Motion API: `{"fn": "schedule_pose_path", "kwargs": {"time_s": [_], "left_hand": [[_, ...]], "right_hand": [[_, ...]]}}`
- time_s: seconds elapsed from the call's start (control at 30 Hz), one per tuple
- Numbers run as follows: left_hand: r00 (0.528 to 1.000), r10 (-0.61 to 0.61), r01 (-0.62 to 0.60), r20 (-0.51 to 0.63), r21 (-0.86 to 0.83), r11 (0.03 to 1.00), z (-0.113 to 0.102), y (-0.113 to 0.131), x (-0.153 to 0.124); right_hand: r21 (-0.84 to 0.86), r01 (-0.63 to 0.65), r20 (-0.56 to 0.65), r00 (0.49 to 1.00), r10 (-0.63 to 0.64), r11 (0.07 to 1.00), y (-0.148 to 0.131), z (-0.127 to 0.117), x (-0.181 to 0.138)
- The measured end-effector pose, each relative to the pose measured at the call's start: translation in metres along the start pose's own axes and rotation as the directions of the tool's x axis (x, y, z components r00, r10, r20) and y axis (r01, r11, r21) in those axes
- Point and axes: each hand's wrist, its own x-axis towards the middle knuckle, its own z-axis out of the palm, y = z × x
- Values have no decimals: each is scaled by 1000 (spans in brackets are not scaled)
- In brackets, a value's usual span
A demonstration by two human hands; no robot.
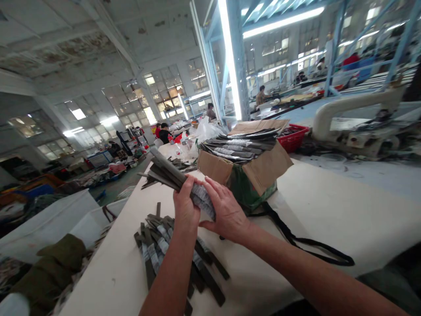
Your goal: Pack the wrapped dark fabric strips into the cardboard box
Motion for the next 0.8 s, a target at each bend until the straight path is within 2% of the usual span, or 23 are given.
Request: {"fn": "schedule_pose_path", "kwargs": {"time_s": [0.13,0.3,0.53,0.67,0.8], "left_hand": [[997,-72,69,-28,-99,993,-7,17,-9],[980,-168,135,-108,-261,956,-9,28,-2],[995,-80,57,-56,-332,941,-3,30,8],[988,-154,132,-28,-386,913,9,36,4],[983,-163,183,88,-328,927,8,45,3]], "right_hand": [[-44,57,19,998,-57,997,-5,3,5],[-205,44,218,976,2,978,-24,-26,20],[-320,151,199,976,-90,935,-31,-40,46],[-366,141,266,963,-41,920,-29,-54,57],[-400,60,279,958,59,915,-27,-89,94]]}}
